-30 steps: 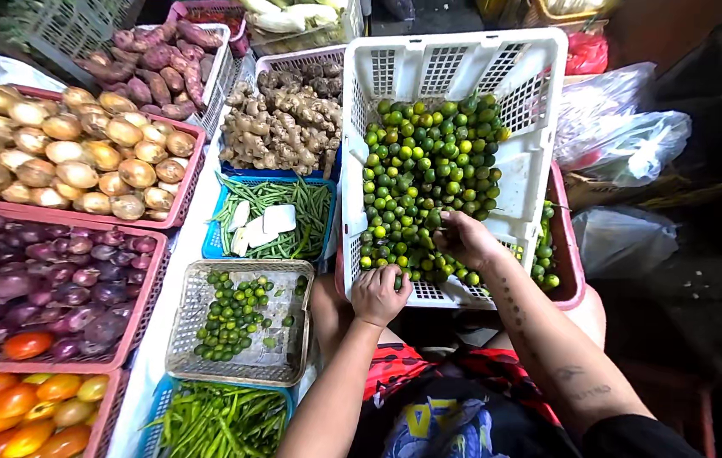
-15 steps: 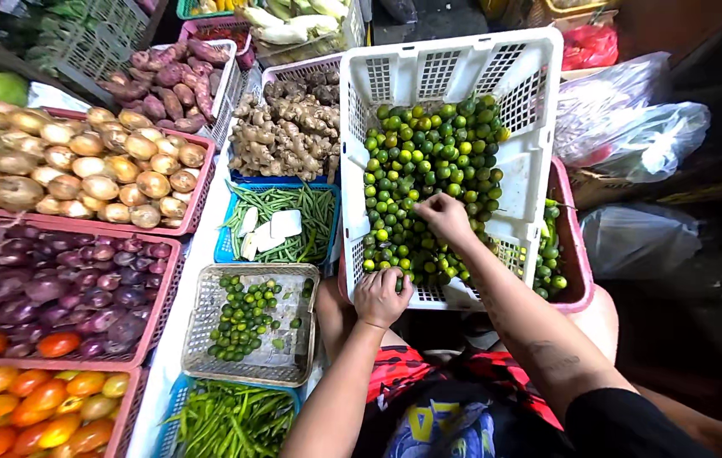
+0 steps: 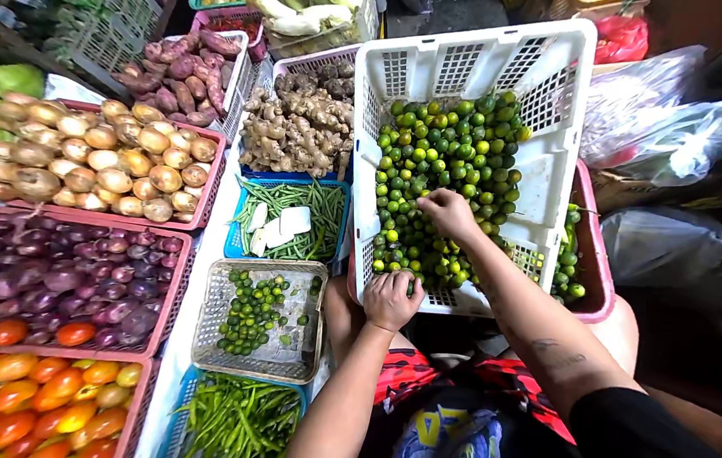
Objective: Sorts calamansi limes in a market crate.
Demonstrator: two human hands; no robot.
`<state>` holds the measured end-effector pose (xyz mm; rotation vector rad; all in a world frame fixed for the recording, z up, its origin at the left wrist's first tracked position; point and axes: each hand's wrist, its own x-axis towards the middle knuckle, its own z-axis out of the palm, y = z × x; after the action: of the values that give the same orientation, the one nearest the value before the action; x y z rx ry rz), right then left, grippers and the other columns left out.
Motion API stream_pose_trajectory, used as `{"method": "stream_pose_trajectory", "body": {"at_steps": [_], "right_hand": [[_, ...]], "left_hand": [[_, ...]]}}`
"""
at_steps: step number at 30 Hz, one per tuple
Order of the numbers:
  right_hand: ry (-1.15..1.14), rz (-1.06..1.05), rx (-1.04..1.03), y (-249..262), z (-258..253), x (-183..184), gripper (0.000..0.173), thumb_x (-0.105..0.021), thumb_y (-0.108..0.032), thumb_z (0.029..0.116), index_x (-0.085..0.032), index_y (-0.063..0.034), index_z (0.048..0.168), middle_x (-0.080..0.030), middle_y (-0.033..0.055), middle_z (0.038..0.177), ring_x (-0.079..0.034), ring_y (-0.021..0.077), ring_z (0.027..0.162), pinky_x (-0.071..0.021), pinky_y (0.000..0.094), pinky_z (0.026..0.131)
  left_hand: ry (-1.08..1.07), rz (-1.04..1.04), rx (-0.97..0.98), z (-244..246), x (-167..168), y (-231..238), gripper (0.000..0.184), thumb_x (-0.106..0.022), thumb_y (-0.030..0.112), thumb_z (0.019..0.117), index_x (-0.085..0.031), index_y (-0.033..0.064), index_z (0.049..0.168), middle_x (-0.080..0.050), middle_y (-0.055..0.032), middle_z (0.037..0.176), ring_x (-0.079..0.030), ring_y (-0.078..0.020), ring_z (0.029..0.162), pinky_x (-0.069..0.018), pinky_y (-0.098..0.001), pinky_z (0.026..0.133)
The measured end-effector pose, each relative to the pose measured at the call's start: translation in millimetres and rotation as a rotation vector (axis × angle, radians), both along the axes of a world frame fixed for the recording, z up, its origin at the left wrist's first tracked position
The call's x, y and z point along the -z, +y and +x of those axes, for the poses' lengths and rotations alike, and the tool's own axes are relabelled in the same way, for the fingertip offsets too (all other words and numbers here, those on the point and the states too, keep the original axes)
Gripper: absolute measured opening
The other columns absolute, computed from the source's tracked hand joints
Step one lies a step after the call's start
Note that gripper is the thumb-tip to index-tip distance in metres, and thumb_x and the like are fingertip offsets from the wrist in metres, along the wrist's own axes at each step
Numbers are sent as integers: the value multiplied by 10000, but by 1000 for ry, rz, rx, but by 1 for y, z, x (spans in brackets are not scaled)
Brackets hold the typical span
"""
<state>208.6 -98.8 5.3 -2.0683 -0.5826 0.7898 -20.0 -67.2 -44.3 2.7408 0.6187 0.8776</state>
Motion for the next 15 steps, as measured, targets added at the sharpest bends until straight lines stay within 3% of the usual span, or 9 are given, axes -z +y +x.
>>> {"method": "stream_pose_trajectory", "body": {"at_steps": [2, 4, 5, 7, 9, 10, 12, 14, 15], "right_hand": [[-301, -262, -204, 24, -12, -2, 379, -627, -436, 1005, -700, -165, 1260, -728, 148, 1137, -700, 363, 1058, -557, 615, 880], [-396, -430, -270, 38, -19, -2, 417, -639, -449, 984, -671, -167, 1290, -721, 166, 1161, -692, 407, 1087, -545, 647, 863], [-368, -412, -224, 38, -19, -3, 398, -657, -423, 966, -687, -163, 1265, -731, 165, 1126, -702, 400, 1062, -552, 642, 843], [-159, -176, -67, 21, -12, -8, 357, -663, -370, 946, -714, -141, 1215, -734, 137, 1053, -708, 325, 945, -571, 573, 781], [289, 202, 63, -7, -11, -10, 284, -523, -360, 1036, -653, -153, 1180, -650, 37, 905, -591, 150, 647, -520, 334, 553], [565, 356, 106, -18, -14, -13, 304, -427, -385, 1049, -623, -179, 1158, -623, 7, 870, -532, 110, 575, -468, 277, 499], [856, 513, 128, -27, -26, -25, 403, -277, -429, 1038, -606, -198, 1070, -624, -2, 830, -505, 82, 512, -435, 231, 436], [858, 502, 125, -12, -57, -46, 450, -245, -452, 1056, -598, -173, 1052, -635, 11, 824, -518, 93, 517, -444, 244, 441], [826, 466, 107, 2, -81, -58, 439, -257, -446, 1073, -586, -159, 1120, -657, 24, 867, -556, 112, 559, -478, 272, 482]], "left_hand": [[2, 7, -5, -1, -1, 0, 244, -603, 346, 931, -731, 163, 833, -741, 1, 781, -720, -152, 726, -589, -326, 677], [6, 3, -3, -1, -1, -1, 242, -603, 341, 933, -731, 159, 838, -742, -3, 784, -722, -154, 733, -591, -326, 680], [4, 2, -3, -1, -1, -2, 240, -604, 342, 932, -730, 161, 837, -742, -1, 785, -722, -155, 734, -590, -326, 682], [-7, 0, -4, -1, 0, -2, 239, -607, 347, 931, -728, 166, 834, -743, 3, 790, -719, -154, 733, -587, -325, 686], [-19, 8, -9, -2, 0, 0, 245, -599, 350, 931, -732, 171, 832, -746, 8, 794, -717, -152, 731, -584, -324, 685], [-21, 7, -3, -2, 0, 0, 247, -595, 348, 935, -733, 170, 833, -745, 7, 793, -716, -154, 729, -583, -325, 682], [-23, 13, 19, -1, 0, 0, 260, -587, 341, 949, -738, 165, 833, -736, -3, 780, -712, -163, 716, -583, -331, 668], [12, 15, 21, -2, -4, -1, 290, -583, 353, 959, -749, 148, 838, -731, -28, 781, -715, -195, 721, -591, -357, 665], [71, -1, 5, -5, -7, -1, 310, -584, 375, 947, -752, 136, 841, -747, -51, 808, -734, -224, 754, -603, -391, 685]]}}
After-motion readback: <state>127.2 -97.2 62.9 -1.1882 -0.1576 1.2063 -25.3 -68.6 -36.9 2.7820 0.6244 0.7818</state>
